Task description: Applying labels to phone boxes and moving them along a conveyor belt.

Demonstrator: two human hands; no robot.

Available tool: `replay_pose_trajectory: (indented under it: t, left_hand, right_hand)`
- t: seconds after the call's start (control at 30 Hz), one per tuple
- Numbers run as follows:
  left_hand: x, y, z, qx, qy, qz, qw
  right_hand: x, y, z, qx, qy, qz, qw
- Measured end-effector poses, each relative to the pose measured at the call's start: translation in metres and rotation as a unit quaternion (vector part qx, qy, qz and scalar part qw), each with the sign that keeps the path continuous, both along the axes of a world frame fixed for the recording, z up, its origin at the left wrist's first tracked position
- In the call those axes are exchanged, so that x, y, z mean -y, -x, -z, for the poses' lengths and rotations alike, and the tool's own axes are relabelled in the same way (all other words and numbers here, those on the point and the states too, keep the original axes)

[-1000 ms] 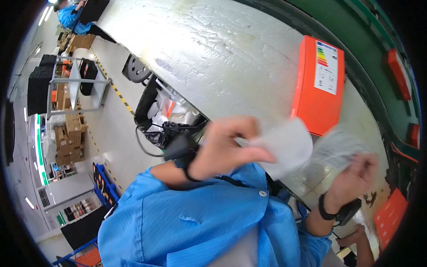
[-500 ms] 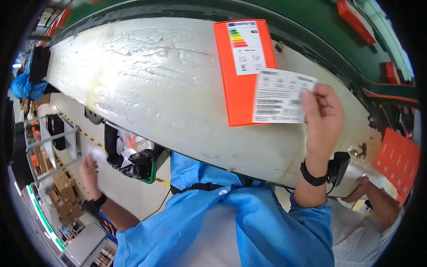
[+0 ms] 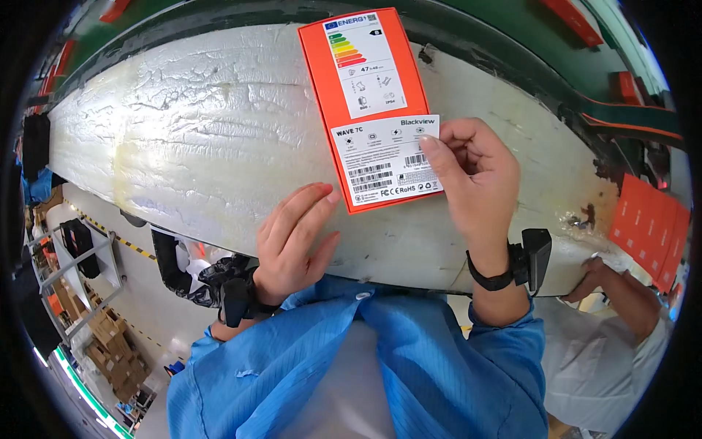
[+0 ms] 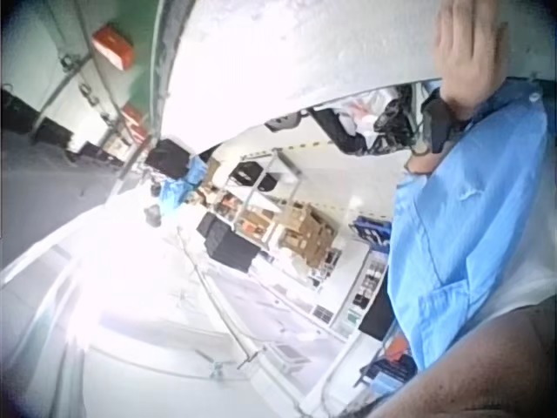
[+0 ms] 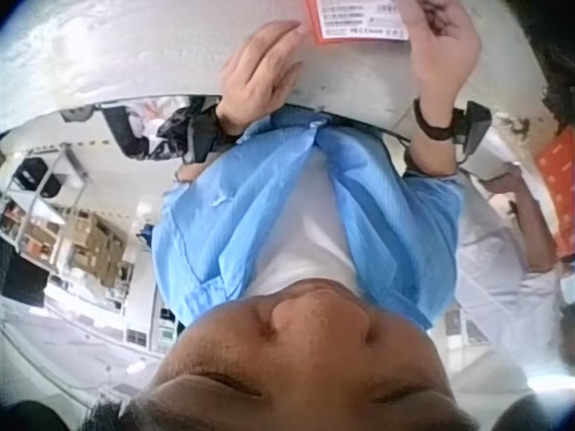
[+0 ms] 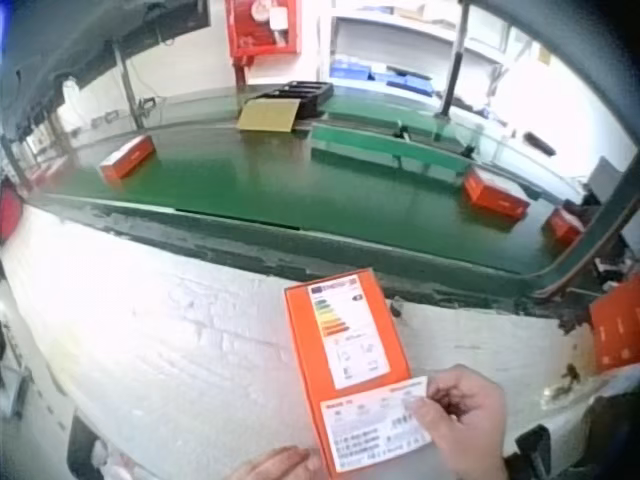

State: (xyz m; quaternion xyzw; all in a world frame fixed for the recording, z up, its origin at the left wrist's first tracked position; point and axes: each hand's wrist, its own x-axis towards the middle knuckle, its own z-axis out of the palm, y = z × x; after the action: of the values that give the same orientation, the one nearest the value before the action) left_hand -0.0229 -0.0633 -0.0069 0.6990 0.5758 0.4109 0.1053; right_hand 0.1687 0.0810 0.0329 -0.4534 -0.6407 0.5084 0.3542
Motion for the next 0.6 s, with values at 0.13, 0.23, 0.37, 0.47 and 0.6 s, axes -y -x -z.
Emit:
replay_pose_trajectory:
  t: [0.13, 0.23, 0.37, 0.47, 0.6]
  left_hand:
    - [-0.0017, 0.0008, 0.0037, 0.042, -0.012, -0.004, 0.999]
    - [-0.0022, 0.0019, 0.0042, 0.052, -0.01, -0.011, 0.999]
    - [-0.0048, 0.0035, 0.0025, 0.058, -0.008, -0.005, 0.998]
    - [-0.0049, 0.0044, 0.0029, 0.055, -0.006, 0.0, 0.998]
    - [-0.005, 0.005, -0.0013, 0.052, 0.001, 0.009, 0.999]
  right_hand:
    - [0.0034, -0.0003, -0.0003, 0.006, 0.001, -0.002, 1.0]
    - [0.0031, 0.0, 0.0002, 0.017, -0.005, 0.002, 1.0]
    - [0.0015, -0.0013, 0.001, 0.018, -0.015, -0.001, 1.0]
    - [0.0014, 0.0, 0.0001, 0.017, -0.013, -0.001, 1.0]
    - [0.0026, 0.0009, -0.0012, 0.018, -0.008, -0.001, 1.0]
